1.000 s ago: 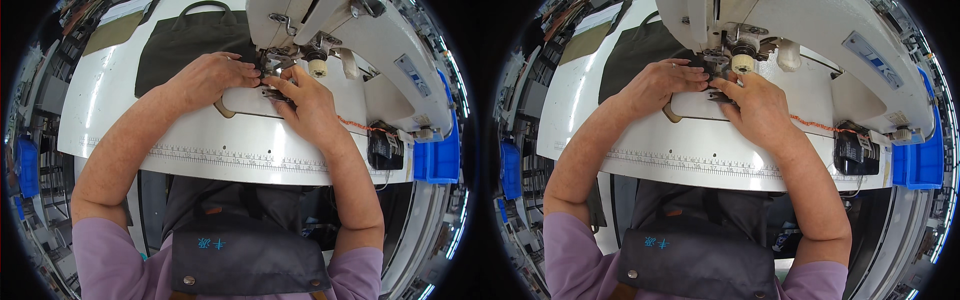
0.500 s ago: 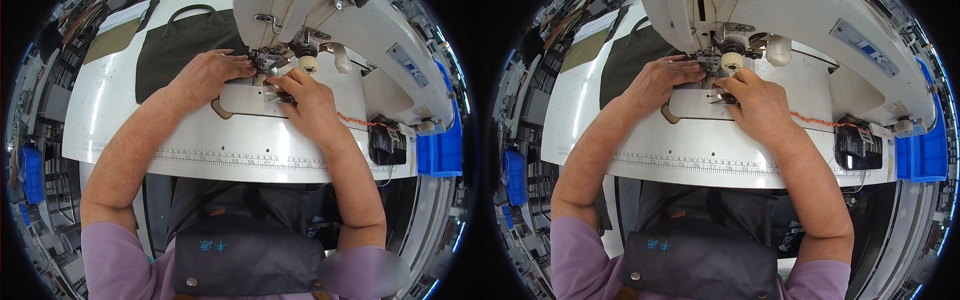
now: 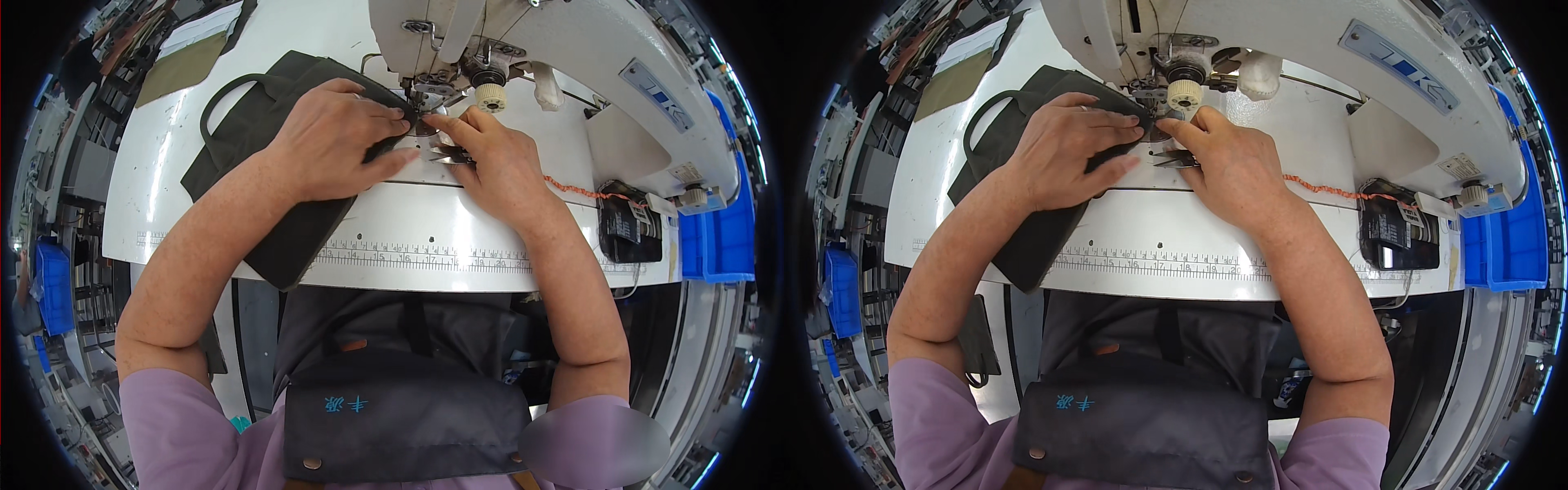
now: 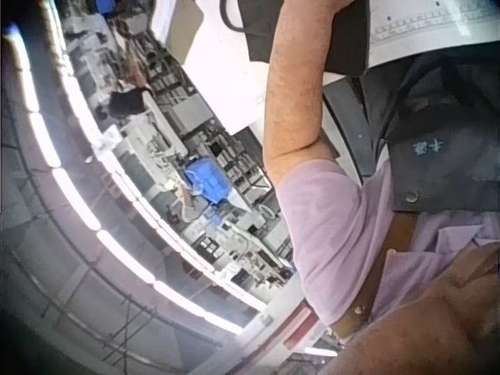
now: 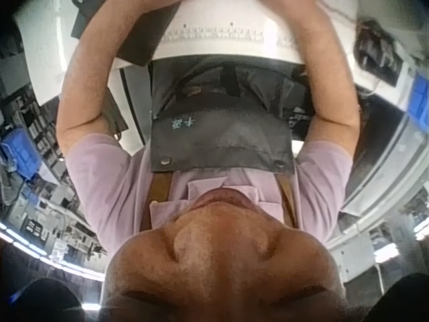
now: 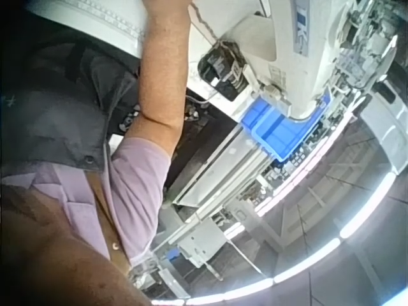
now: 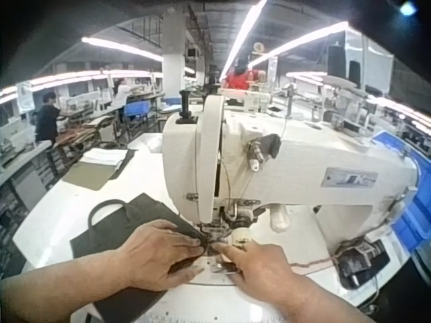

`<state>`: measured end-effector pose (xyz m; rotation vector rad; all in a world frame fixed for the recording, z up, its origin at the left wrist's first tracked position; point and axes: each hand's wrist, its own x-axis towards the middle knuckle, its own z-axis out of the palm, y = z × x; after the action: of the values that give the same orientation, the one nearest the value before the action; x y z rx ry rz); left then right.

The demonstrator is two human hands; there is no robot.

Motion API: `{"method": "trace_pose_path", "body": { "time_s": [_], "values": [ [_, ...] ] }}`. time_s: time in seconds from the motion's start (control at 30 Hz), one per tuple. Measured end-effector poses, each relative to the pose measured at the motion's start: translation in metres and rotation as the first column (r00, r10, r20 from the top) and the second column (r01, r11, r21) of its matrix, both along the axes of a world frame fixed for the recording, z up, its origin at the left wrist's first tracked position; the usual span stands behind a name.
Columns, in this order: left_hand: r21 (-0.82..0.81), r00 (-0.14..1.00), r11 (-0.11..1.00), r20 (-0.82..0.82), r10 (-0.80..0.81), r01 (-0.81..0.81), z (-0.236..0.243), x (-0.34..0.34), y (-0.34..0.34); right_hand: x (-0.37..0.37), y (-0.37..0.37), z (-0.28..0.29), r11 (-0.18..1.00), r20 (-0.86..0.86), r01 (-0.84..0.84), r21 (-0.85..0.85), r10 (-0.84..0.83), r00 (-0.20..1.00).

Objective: Sew the edges of a canvas bag using an industrial sewing machine.

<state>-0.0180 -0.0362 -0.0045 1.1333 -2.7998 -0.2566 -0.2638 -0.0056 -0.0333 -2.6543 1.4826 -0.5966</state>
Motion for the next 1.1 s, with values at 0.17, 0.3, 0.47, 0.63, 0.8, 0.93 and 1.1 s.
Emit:
{"method": "trace_pose_path", "body": {
  "time_s": [0.17, 0.3, 0.47, 0.63, 0.8, 0.93, 1.1],
  "values": [
    [-0.127, 0.960, 0.973, -0.182, -0.214, 0.193, -0.025, 0.032, -0.022, 0.002, 0.001, 0.002, 1.000, -0.047, 0.002, 0.007, -0.002, 0.999],
    [-0.105, 0.952, 0.958, -0.126, -0.277, 0.265, -0.027, 0.033, -0.025, 0.005, 0.003, 0.003, 0.999, -0.097, 0.023, 0.022, -0.021, 0.995],
    [-0.071, 0.968, 0.973, -0.111, -0.226, 0.219, -0.025, 0.027, -0.016, 0.005, 0.002, 0.002, 1.000, -0.117, 0.029, 0.010, -0.028, 0.993],
    [-0.043, 0.977, 0.987, -0.146, -0.158, 0.153, -0.030, 0.019, -0.004, 0.005, 0.002, 0.000, 0.999, -0.090, 0.037, -0.006, -0.037, 0.995],
    [-0.102, 0.982, 0.993, -0.171, -0.083, 0.066, -0.034, 0.012, 0.003, 0.002, 0.001, -0.003, 0.999, -0.067, 0.033, -0.033, -0.036, 0.997],
    [-0.103, 0.986, 0.994, -0.153, -0.063, 0.047, -0.032, 0.010, 0.004, -0.001, 0.001, -0.003, 0.999, -0.051, 0.019, -0.038, -0.021, 0.999],
    [-0.124, 0.987, 0.992, -0.157, -0.024, 0.004, -0.035, 0.008, 0.007, -0.003, 0.002, -0.003, 0.998, -0.035, 0.012, -0.056, -0.014, 0.999]
  ]
}}
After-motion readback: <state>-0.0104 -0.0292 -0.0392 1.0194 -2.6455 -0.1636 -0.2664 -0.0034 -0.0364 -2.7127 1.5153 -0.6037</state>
